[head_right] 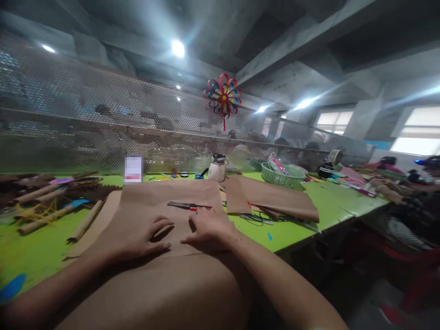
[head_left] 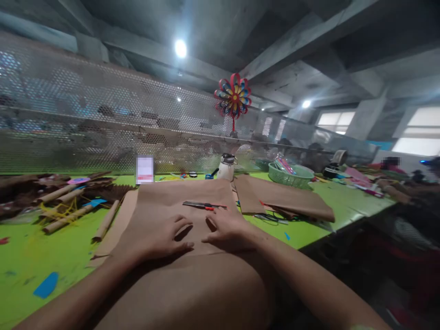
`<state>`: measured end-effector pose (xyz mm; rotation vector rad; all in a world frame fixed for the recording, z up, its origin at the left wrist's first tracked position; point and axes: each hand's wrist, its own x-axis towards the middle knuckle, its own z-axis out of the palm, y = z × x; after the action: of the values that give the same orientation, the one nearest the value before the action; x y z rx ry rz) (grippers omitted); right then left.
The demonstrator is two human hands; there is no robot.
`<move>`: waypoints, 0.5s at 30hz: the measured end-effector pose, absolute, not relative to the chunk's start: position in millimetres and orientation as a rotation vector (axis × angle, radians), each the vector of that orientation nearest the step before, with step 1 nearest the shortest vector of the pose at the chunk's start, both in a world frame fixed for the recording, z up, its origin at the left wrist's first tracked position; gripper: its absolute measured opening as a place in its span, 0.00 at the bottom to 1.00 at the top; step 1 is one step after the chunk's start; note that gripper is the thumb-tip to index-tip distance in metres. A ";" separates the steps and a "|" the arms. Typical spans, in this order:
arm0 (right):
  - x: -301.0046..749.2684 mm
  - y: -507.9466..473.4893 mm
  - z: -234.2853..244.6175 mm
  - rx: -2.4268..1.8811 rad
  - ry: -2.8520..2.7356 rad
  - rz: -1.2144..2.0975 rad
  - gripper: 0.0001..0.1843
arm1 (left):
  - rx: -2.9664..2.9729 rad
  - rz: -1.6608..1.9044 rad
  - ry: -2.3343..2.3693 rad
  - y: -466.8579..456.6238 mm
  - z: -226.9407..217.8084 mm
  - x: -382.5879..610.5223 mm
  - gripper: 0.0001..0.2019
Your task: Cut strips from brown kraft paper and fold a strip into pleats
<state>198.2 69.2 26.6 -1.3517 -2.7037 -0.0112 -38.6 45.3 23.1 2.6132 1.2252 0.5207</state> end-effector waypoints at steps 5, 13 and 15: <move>209.4 83.8 27.0 -1.445 -2.701 0.428 0.27 | 2.628 0.475 1.314 36.9 28.7 -37.8 0.27; 298.3 46.2 57.0 -1.262 -2.363 0.795 0.16 | 2.719 0.846 1.650 44.3 27.3 -49.4 0.25; 324.9 53.5 65.6 -1.306 -2.062 0.856 0.15 | 2.765 1.040 1.666 44.5 26.5 -45.8 0.25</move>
<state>324.9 53.5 65.6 -1.3056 -2.0616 0.8561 -45.8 44.5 26.5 2.7652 1.6662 1.0401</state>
